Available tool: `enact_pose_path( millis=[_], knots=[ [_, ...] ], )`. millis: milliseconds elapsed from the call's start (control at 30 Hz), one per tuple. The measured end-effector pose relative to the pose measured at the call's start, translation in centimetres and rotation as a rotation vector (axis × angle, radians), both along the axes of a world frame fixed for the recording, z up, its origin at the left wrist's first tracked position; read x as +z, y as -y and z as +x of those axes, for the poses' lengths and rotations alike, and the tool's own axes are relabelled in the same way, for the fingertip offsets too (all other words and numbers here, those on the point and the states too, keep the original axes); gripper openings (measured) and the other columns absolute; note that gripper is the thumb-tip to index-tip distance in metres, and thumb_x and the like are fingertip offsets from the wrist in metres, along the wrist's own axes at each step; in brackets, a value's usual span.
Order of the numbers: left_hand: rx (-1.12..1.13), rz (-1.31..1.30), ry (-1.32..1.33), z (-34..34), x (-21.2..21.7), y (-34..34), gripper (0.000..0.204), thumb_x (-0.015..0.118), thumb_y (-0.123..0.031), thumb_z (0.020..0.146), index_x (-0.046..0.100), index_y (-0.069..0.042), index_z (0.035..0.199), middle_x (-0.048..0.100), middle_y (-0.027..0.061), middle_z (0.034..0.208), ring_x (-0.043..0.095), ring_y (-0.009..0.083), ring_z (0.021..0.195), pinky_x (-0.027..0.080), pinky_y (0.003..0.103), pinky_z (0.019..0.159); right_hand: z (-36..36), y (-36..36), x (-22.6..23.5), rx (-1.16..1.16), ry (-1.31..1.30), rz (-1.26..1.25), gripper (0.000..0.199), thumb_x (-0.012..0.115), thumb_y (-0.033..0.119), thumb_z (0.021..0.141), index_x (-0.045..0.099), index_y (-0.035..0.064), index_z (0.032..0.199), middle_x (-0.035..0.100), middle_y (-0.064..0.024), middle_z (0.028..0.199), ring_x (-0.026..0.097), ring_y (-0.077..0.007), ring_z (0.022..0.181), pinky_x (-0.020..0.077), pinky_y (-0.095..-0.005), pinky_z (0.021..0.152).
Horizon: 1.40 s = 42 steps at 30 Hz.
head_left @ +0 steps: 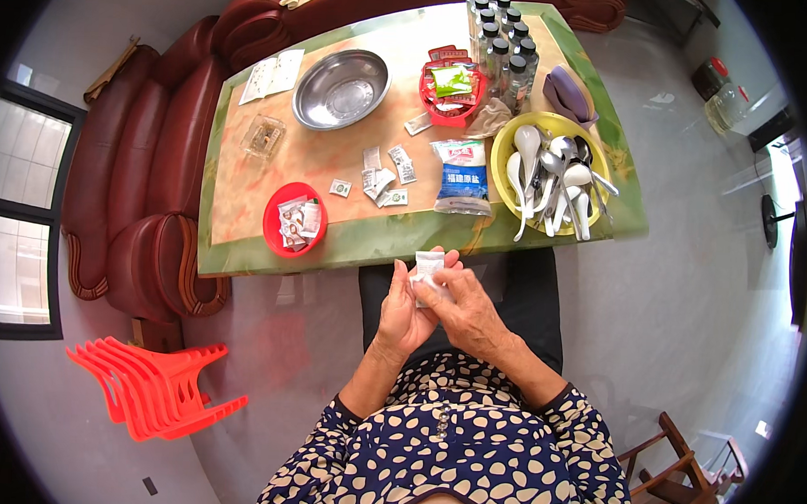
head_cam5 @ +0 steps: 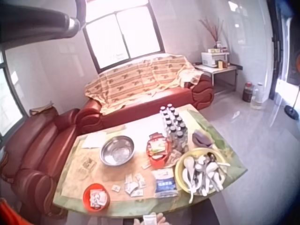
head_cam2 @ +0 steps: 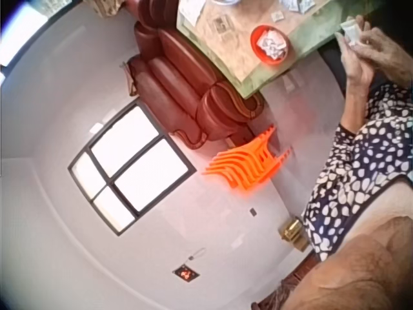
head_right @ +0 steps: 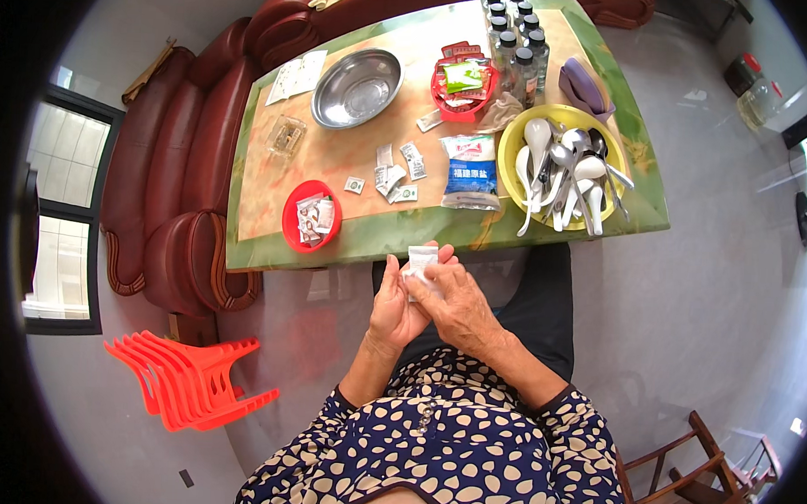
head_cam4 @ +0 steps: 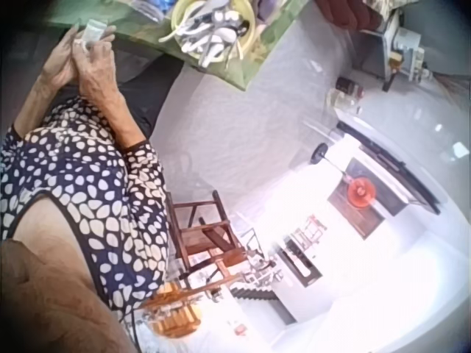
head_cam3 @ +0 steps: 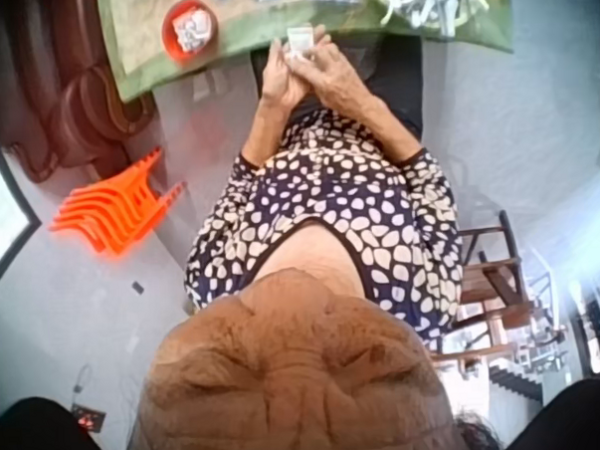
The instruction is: The person sits at a table and repeatedly wipes small, sealed packets with a white cloth. They pick up individual packets from the table surface, rub them with the cloth, and place them into a red bowl. The process is repetitive and involves handling multiple packets one at a time.
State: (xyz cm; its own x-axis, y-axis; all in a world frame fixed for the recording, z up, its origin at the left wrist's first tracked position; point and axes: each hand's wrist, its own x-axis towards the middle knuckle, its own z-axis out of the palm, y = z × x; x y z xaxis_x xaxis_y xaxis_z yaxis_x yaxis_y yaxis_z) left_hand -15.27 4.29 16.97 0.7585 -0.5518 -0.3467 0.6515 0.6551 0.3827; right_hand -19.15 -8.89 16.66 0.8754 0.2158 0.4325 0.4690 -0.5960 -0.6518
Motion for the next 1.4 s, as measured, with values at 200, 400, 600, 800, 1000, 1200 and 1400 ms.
enact_pose_path(
  millis=[200, 400, 600, 800, 1000, 1200, 1400],
  knots=[
    [-0.04, 0.02, -0.039, -0.2, 0.3, 0.2, 0.069, 0.019, -0.054, 0.099, 0.033, 0.0, 0.14, 0.042, 0.0144, 0.142, 0.043, 0.0262, 0.128, 0.031, 0.041, 0.11, 1.4, 0.4, 0.6, -0.153, 0.068, -0.074, 0.044, 0.063, 0.004, 0.072, 0.062, 0.0083, 0.116, 0.052, -0.0133, 0.109, 0.051, -0.0308, 0.1, 0.0456, -0.0395, 0.085],
    [-0.085, 0.023, 0.003, 0.3, 0.4, -0.2, 0.069, 0.018, -0.052, 0.1, 0.032, 0.003, 0.139, 0.039, 0.02, 0.142, 0.043, 0.0296, 0.128, 0.034, 0.041, 0.109, 0.2, 0.7, 0.6, 0.043, -0.015, 0.027, 0.042, 0.062, -0.001, 0.071, 0.064, 0.0104, 0.112, 0.051, -0.0108, 0.105, 0.051, -0.0297, 0.097, 0.0463, -0.0384, 0.083],
    [-0.081, 0.093, 0.01, 0.4, 0.1, -0.3, 0.051, 0.031, -0.035, 0.102, 0.035, 0.003, 0.137, 0.043, 0.0199, 0.14, 0.044, 0.0283, 0.128, 0.036, 0.04, 0.108, 0.1, 1.6, 0.9, 0.136, -0.083, 0.17, 0.041, 0.062, -0.006, 0.071, 0.064, 0.0081, 0.11, 0.051, -0.0111, 0.103, 0.051, -0.0303, 0.096, 0.0464, -0.0385, 0.084],
    [-0.069, 0.105, -0.034, 0.6, -0.5, -0.3, 0.043, 0.038, -0.026, 0.101, 0.038, 0.001, 0.135, 0.046, 0.0186, 0.137, 0.046, 0.0262, 0.126, 0.038, 0.039, 0.106, 0.1, 0.4, 0.6, -0.021, 0.001, 0.008, 0.044, 0.063, -0.005, 0.068, 0.064, 0.0092, 0.11, 0.051, -0.0113, 0.104, 0.051, -0.0304, 0.097, 0.0476, -0.0386, 0.084],
    [-0.045, 0.081, -0.144, 0.2, -1.3, -0.5, 0.041, 0.04, -0.025, 0.101, 0.041, 0.0, 0.133, 0.048, 0.0171, 0.135, 0.048, 0.0249, 0.123, 0.039, 0.039, 0.105, -0.2, 0.7, 0.1, 0.026, -0.028, 0.023, 0.036, 0.062, 0.005, 0.073, 0.064, 0.0099, 0.109, 0.052, -0.0106, 0.107, 0.051, -0.0295, 0.098, 0.0467, -0.0395, 0.084],
    [-0.02, 0.004, -0.135, 0.2, -1.5, -0.6, 0.044, 0.036, -0.028, 0.102, 0.036, -0.003, 0.137, 0.045, 0.0169, 0.138, 0.047, 0.0279, 0.123, 0.039, 0.041, 0.105, -0.4, 0.1, 0.2, 0.028, -0.011, -0.067, 0.043, 0.064, -0.001, 0.067, 0.065, 0.0114, 0.108, 0.052, -0.0107, 0.104, 0.051, -0.0288, 0.094, 0.0463, -0.0379, 0.083],
    [-0.042, 0.006, -0.117, -0.2, -2.0, -1.1, 0.044, 0.034, -0.03, 0.102, 0.036, -0.005, 0.139, 0.047, 0.0137, 0.137, 0.048, 0.0257, 0.123, 0.039, 0.041, 0.105, -0.6, 0.4, -0.6, 0.022, -0.011, 0.046, 0.044, 0.063, -0.003, 0.069, 0.062, 0.0068, 0.112, 0.053, -0.0124, 0.105, 0.052, -0.0295, 0.095, 0.0473, -0.0375, 0.082]
  ],
)
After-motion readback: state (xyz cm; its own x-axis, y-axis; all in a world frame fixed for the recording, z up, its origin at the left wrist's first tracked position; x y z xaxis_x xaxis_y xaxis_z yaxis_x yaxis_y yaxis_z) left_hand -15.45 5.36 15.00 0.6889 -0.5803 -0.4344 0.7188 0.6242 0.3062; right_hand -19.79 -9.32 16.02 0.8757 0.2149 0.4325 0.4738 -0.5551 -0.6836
